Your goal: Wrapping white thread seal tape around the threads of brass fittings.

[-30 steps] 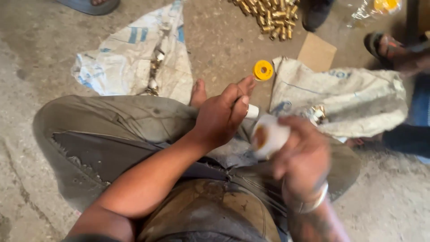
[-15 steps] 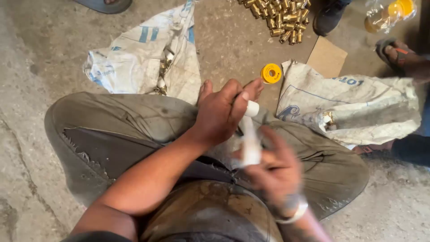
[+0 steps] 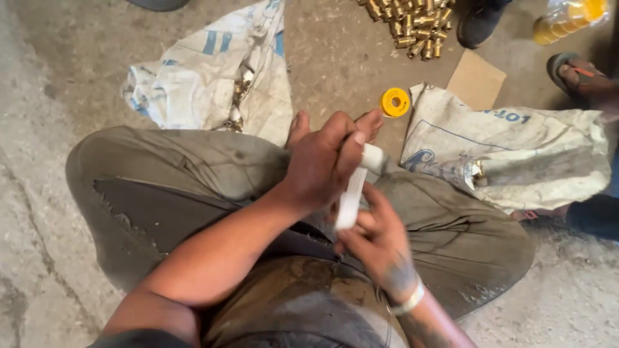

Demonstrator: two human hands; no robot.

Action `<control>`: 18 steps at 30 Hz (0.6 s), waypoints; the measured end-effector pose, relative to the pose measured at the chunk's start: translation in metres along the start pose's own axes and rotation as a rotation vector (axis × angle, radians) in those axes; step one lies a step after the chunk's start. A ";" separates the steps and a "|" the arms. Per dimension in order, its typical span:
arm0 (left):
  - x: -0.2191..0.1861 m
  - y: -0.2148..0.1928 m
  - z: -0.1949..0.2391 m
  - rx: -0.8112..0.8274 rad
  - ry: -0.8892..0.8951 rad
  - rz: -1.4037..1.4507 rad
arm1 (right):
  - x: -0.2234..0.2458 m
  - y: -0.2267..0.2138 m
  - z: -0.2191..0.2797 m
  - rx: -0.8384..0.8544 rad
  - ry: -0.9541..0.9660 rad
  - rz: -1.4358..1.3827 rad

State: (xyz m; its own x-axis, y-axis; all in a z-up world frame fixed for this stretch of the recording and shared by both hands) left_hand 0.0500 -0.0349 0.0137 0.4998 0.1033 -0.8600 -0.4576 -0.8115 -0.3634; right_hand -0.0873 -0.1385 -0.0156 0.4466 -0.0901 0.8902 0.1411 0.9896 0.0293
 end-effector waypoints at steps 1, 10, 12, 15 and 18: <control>0.003 0.001 -0.003 0.028 -0.038 -0.008 | 0.021 0.003 0.018 -0.055 -0.018 0.019; -0.032 0.004 0.009 -0.118 0.335 0.114 | 0.064 -0.066 -0.064 -0.021 -0.206 -0.080; -0.035 -0.005 0.001 -0.119 0.287 0.075 | 0.034 -0.041 -0.065 -0.013 -0.142 0.049; -0.017 -0.006 0.003 -0.085 0.137 0.057 | -0.011 -0.010 -0.034 -0.016 -0.019 0.064; -0.004 0.000 -0.001 -0.029 0.082 0.049 | 0.006 -0.008 0.010 -0.055 -0.100 -0.097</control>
State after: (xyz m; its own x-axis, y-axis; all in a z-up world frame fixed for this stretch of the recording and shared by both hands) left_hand 0.0485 -0.0357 0.0170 0.5363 0.0172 -0.8439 -0.4620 -0.8307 -0.3106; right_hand -0.0940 -0.1455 -0.0057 0.3383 -0.1710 0.9254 0.2290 0.9687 0.0953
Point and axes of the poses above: each hand's wrist, its own z-axis away from the middle knuckle, its own y-axis out of the palm, x = y × z, the point moved 7 cm from there along -z, towards the middle knuckle, and after that the axes turned 12 degrees about y, right-handed, at the moved point
